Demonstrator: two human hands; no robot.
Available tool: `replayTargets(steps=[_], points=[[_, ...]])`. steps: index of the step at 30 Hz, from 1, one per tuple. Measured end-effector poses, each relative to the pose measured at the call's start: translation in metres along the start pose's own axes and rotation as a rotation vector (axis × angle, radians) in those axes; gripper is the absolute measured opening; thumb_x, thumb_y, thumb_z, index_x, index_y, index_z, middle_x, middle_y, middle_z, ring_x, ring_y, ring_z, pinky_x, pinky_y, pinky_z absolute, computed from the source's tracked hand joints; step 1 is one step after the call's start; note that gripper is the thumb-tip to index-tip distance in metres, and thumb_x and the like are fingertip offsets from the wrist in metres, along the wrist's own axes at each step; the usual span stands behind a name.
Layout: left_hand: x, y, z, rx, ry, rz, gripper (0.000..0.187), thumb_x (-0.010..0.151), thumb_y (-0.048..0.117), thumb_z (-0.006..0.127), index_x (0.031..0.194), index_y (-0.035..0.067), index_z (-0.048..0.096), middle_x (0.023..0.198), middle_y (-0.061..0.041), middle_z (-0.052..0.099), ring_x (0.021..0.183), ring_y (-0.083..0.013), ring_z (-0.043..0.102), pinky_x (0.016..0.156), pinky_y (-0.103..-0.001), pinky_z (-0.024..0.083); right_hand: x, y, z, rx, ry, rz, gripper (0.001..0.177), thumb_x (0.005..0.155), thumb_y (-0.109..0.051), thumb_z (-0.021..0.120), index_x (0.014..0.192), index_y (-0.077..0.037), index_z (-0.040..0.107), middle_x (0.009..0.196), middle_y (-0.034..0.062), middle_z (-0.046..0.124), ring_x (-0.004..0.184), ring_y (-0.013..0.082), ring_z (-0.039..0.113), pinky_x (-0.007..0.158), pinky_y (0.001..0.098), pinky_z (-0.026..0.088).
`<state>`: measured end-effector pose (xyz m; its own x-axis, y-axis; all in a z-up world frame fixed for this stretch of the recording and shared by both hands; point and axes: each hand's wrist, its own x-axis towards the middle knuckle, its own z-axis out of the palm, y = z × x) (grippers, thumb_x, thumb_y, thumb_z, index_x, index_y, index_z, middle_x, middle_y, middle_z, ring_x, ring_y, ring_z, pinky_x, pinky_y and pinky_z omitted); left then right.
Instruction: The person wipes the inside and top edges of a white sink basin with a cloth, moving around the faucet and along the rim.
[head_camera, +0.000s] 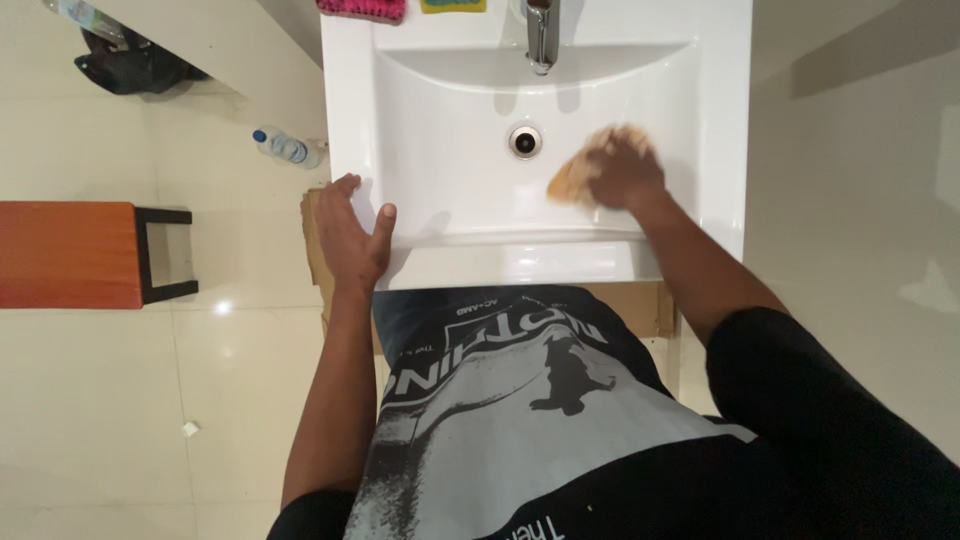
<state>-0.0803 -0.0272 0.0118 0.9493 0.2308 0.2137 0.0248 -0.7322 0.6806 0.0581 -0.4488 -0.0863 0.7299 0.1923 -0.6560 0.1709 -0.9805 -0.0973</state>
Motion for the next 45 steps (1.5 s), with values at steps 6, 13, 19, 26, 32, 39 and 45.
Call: replayTargets(steps=[6,13,19,26,32,39,45], points=[[0.005,0.005,-0.002,0.057,-0.036,0.020,0.075,0.096,0.066,0.062,0.131,-0.001,0.058,0.131,-0.021,0.058,0.126,-0.0413,0.051,0.109,-0.053,0.040,0.053,-0.022,-0.035,0.031,0.232,-0.014,0.060,0.096,-0.038,0.055,0.154,-0.026,0.045,0.172,0.0150,0.020,0.159,0.0317,0.016,0.126,0.0576,0.011],[0.019,0.004,0.003,0.094,-0.049,-0.053,0.080,0.092,0.069,0.065,0.133,0.000,0.059,0.124,-0.020,0.053,0.122,-0.0420,0.047,0.104,-0.053,0.041,0.094,-0.131,-0.016,0.192,0.216,-0.299,0.072,0.092,-0.037,0.069,0.157,-0.031,0.038,0.170,0.0165,0.025,0.159,0.0429,0.014,0.128,0.0623,0.014],[0.019,0.000,0.000,0.097,-0.062,-0.050,0.077,0.091,0.065,0.071,0.132,0.000,0.061,0.125,-0.019,0.053,0.122,-0.0416,0.047,0.103,-0.053,0.041,0.106,-0.173,-0.010,0.370,0.185,-0.380,0.073,0.093,-0.034,0.066,0.159,-0.031,0.034,0.169,0.0205,0.017,0.158,0.0405,0.008,0.123,0.0627,0.013],[0.022,0.003,-0.001,0.143,0.003,-0.007,0.060,0.098,0.056,0.071,0.124,0.002,0.066,0.118,-0.017,0.056,0.118,-0.0395,0.048,0.108,-0.053,0.038,0.066,-0.074,-0.035,0.046,0.180,-0.066,0.075,0.092,-0.053,0.062,0.158,-0.037,0.031,0.171,0.0095,0.015,0.157,0.0339,0.007,0.123,0.0638,0.005],[0.024,0.011,-0.002,0.176,0.021,0.061,0.063,0.099,0.058,0.069,0.123,0.000,0.067,0.115,-0.018,0.054,0.115,-0.0397,0.048,0.106,-0.053,0.038,0.040,0.017,-0.025,-0.024,0.621,0.050,0.067,0.101,-0.023,0.059,0.163,-0.019,0.034,0.169,0.0205,0.025,0.159,0.0361,0.018,0.126,0.0625,0.010],[0.026,0.015,0.000,0.200,0.000,0.019,0.066,0.098,0.061,0.069,0.122,0.000,0.066,0.117,-0.018,0.051,0.117,-0.0397,0.046,0.106,-0.054,0.038,0.050,-0.002,-0.035,0.516,0.952,0.157,0.069,0.102,-0.001,0.063,0.160,-0.023,0.035,0.167,0.0269,0.028,0.158,0.0470,0.024,0.127,0.0522,0.036],[0.027,0.013,0.004,0.242,-0.076,-0.071,0.070,0.091,0.057,0.075,0.132,0.001,0.062,0.124,-0.021,0.049,0.120,-0.0435,0.044,0.103,-0.055,0.039,0.149,-0.061,-0.046,1.491,1.384,0.332,0.074,0.109,-0.018,0.054,0.167,-0.023,0.008,0.167,0.0295,0.012,0.150,0.0456,0.029,0.120,0.0520,0.039]])
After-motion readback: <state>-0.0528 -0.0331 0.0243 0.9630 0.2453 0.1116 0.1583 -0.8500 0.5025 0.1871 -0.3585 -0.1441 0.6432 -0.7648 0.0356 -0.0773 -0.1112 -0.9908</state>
